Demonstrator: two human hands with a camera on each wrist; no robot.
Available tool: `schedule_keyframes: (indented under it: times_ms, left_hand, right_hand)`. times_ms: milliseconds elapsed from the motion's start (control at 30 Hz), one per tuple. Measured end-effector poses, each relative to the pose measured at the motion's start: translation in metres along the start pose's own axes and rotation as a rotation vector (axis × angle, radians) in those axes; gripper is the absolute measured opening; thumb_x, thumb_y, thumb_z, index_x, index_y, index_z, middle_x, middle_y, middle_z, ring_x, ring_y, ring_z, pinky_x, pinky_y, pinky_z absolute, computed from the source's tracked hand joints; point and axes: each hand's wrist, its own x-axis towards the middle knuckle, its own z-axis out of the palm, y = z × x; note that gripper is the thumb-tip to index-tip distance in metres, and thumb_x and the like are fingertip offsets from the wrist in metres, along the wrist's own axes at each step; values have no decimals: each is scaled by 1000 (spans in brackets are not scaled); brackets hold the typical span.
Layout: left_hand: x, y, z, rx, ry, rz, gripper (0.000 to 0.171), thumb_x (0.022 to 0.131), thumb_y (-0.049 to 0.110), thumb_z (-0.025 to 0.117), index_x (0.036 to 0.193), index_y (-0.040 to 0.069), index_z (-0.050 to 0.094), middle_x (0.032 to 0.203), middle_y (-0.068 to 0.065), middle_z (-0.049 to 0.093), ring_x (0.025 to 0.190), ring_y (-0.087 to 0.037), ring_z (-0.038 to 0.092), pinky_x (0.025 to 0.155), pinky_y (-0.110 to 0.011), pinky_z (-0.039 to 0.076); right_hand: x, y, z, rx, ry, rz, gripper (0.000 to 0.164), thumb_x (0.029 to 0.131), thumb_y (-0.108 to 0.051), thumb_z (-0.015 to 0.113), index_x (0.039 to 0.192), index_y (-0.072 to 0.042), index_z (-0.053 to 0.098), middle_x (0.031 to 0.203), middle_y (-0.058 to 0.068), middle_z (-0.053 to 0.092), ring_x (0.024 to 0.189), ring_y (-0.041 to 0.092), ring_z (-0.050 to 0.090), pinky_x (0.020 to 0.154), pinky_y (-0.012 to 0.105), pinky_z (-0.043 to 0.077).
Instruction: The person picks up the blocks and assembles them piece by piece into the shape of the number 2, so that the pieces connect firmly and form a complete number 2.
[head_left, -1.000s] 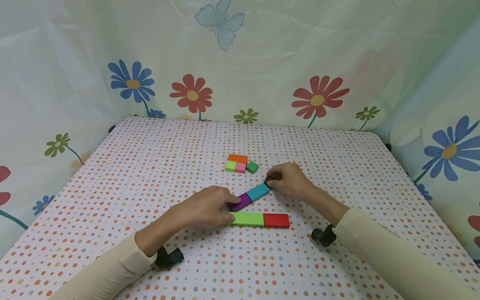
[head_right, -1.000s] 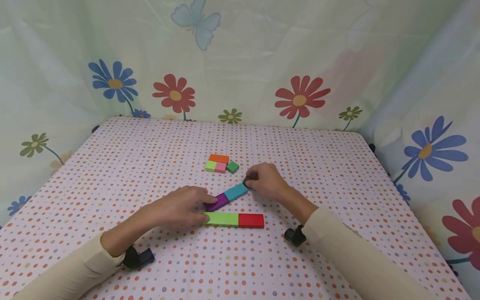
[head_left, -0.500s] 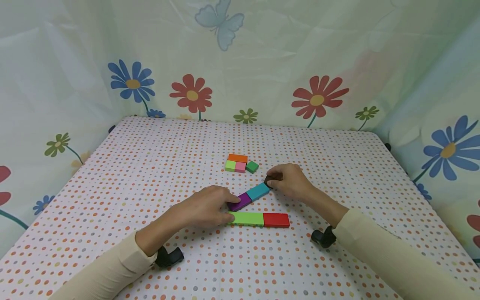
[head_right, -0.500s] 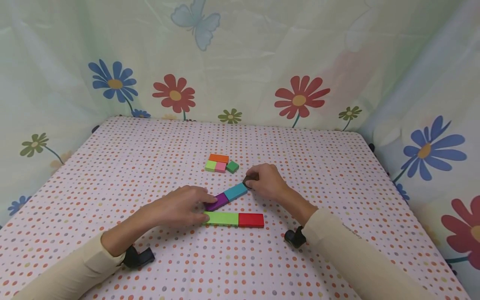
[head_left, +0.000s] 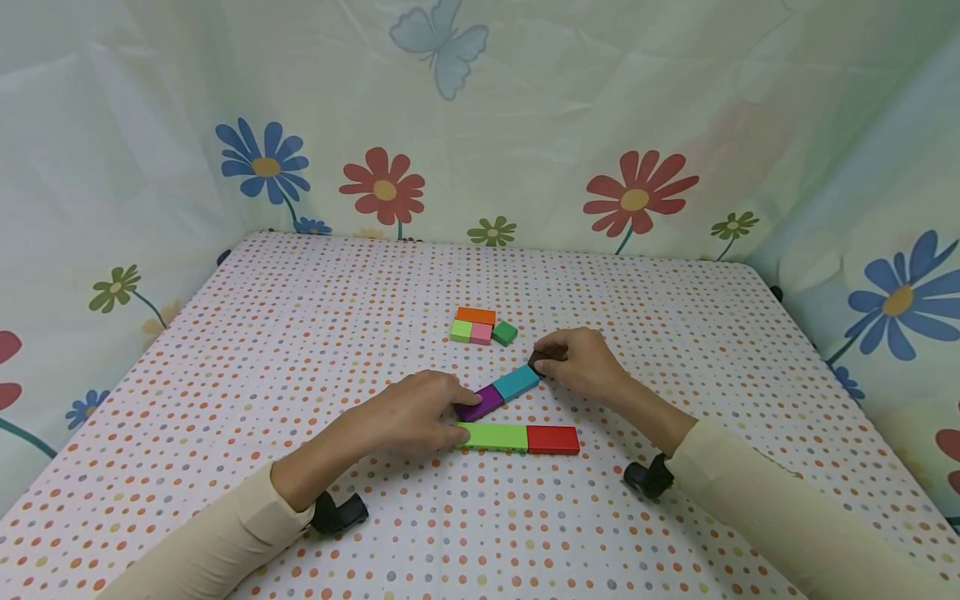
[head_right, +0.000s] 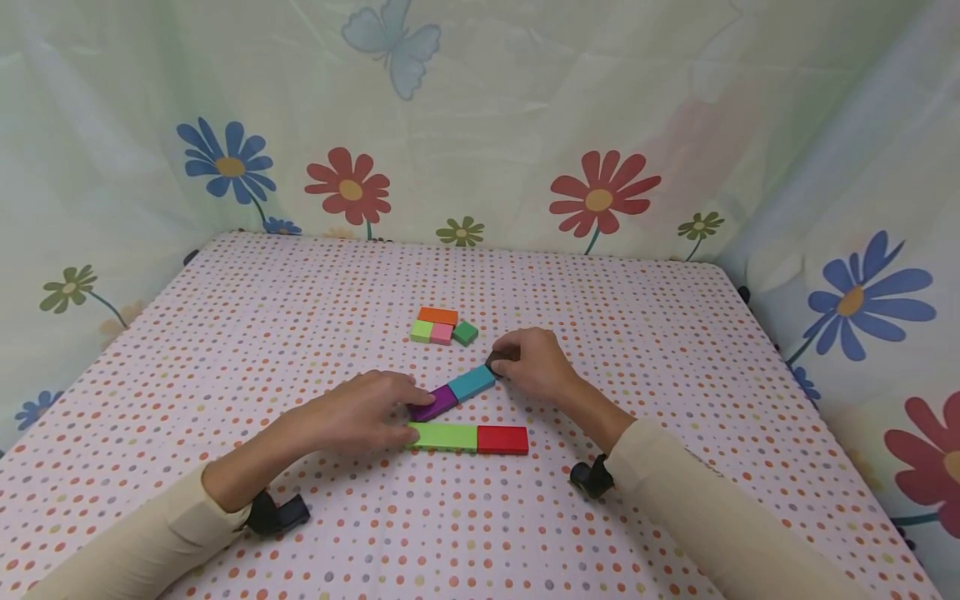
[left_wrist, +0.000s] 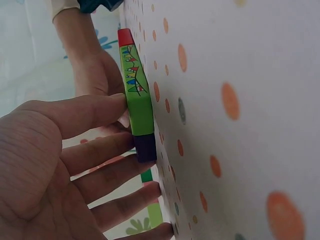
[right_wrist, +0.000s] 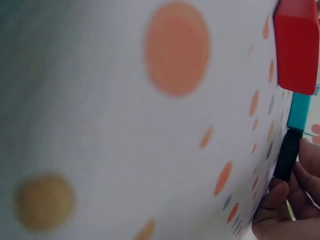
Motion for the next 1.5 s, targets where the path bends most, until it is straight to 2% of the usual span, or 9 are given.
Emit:
schedule_keyframes:
  times_ms: [267, 533, 833, 1067, 1333, 1500]
  left_hand:
    - [0, -1, 0, 8, -2, 5, 44, 90, 24, 75, 132, 12, 70, 126, -3, 68, 117, -15, 59, 97, -36, 49]
    - [0, -1, -1, 0, -11, 1, 43, 90, 23, 75, 131, 11, 70, 127, -3, 68, 118, -16, 58, 100, -37, 48]
    - [1, -2, -1, 20, -19, 3, 44, 90, 24, 75, 133, 12, 69, 126, -2, 68, 115, -14, 59, 98, -35, 49]
    - [0, -2, -1, 25, -13, -12, 44, 91, 25, 74, 133, 14, 69, 129, -1, 67, 120, -14, 57, 99, -36, 48]
    - [0, -3, -1, 22, -17, -15, 44, 91, 25, 74, 133, 15, 69, 129, -1, 66, 120, -14, 57, 98, -36, 49]
    - [1, -4, -1, 31, -16, 2, 44, 90, 25, 74, 133, 14, 69, 126, 0, 67, 115, -13, 58, 94, -34, 49]
  right_hand:
    - [4, -5, 0, 6, 19, 46, 25, 98, -16, 66, 118, -1, 72, 106, 10, 72, 100, 27, 64, 87, 42, 53]
    - [13, -9, 3, -35, 10, 75, 27, 100, -20, 63, 119, -1, 71, 108, 11, 71, 99, 25, 62, 87, 41, 54]
    - [26, -20, 8, -58, -9, 58, 33, 102, -22, 60, 125, 1, 66, 109, 12, 68, 98, 26, 58, 89, 41, 52]
    - [35, -25, 9, -106, -10, 57, 37, 100, -21, 58, 127, 4, 64, 108, 15, 67, 96, 27, 58, 85, 41, 52]
    - [47, -29, 7, -148, -56, 93, 40, 101, -24, 58, 130, 4, 62, 116, 16, 66, 103, 29, 59, 92, 44, 52]
    - [54, -31, 6, -171, -85, 97, 42, 101, -27, 60, 131, 2, 63, 117, 16, 67, 103, 28, 60, 91, 44, 53]
